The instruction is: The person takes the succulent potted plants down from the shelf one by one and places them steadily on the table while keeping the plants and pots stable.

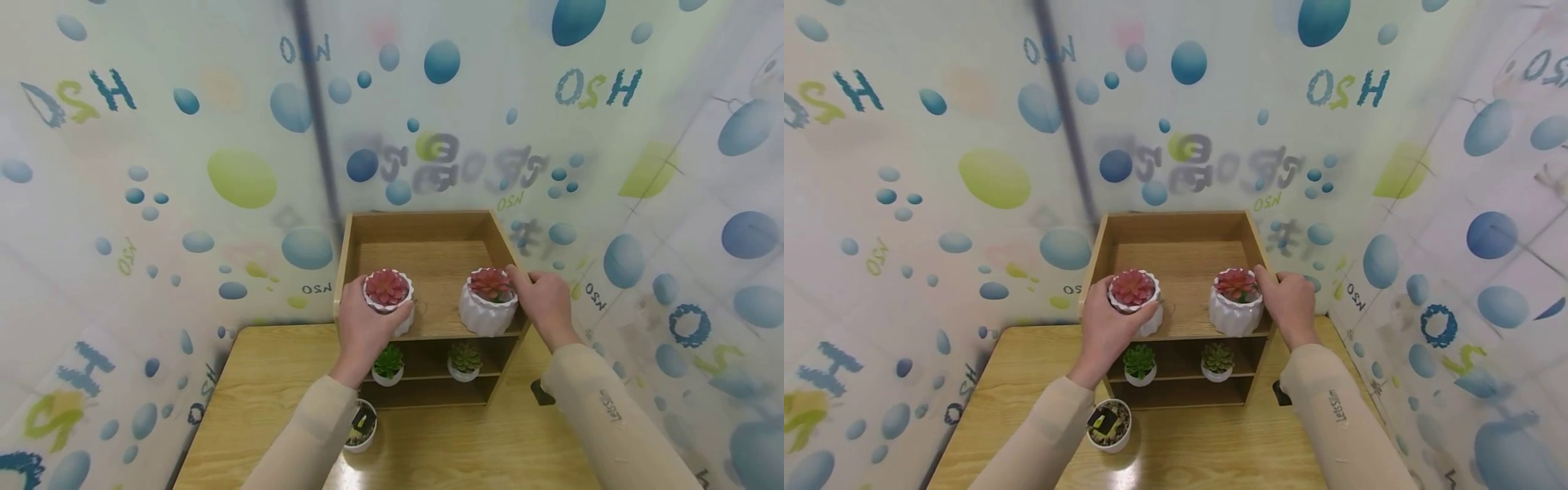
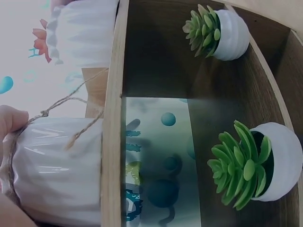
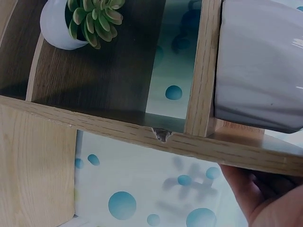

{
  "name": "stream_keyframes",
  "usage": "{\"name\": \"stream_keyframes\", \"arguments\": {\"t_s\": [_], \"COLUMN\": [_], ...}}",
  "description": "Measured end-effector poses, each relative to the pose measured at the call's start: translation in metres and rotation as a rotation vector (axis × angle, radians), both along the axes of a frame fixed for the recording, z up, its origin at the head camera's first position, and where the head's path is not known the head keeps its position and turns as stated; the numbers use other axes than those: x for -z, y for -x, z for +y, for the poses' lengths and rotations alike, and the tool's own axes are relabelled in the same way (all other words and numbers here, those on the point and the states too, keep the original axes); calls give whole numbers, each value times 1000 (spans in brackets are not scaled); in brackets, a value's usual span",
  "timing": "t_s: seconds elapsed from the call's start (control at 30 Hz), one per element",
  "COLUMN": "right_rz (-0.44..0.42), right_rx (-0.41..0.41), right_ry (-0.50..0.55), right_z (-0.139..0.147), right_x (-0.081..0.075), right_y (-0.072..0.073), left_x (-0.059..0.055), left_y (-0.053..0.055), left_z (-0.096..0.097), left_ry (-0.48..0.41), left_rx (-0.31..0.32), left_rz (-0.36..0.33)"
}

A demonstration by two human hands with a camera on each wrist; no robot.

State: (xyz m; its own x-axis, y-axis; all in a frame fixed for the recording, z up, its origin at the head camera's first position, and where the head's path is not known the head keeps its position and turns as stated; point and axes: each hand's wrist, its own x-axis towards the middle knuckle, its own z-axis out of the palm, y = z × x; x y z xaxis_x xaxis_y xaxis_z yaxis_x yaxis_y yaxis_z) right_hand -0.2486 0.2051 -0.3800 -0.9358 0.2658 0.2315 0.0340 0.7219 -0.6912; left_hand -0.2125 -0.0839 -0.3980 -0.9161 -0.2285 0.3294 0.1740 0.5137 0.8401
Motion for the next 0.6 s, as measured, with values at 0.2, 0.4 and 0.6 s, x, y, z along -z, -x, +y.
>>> {"name": "stream_keyframes", "arguments": {"t_s": [0.2, 0.4, 0.6], "right_rz": [-19, -26, -26], "right_rx": [-5, -9, -9], "right_ry": [16, 21, 23], "right_z": [0, -1, -1], "right_x": [1, 0, 0], "right_y": [0, -1, -1], "left_x": [0, 0, -1], "left_y": [-7, -15, -23], "left_z": [-3, -3, -5], "left_ry": [-21, -29, -20], "left_rx": [32, 46, 55], "left_rz": [17, 34, 53]}}
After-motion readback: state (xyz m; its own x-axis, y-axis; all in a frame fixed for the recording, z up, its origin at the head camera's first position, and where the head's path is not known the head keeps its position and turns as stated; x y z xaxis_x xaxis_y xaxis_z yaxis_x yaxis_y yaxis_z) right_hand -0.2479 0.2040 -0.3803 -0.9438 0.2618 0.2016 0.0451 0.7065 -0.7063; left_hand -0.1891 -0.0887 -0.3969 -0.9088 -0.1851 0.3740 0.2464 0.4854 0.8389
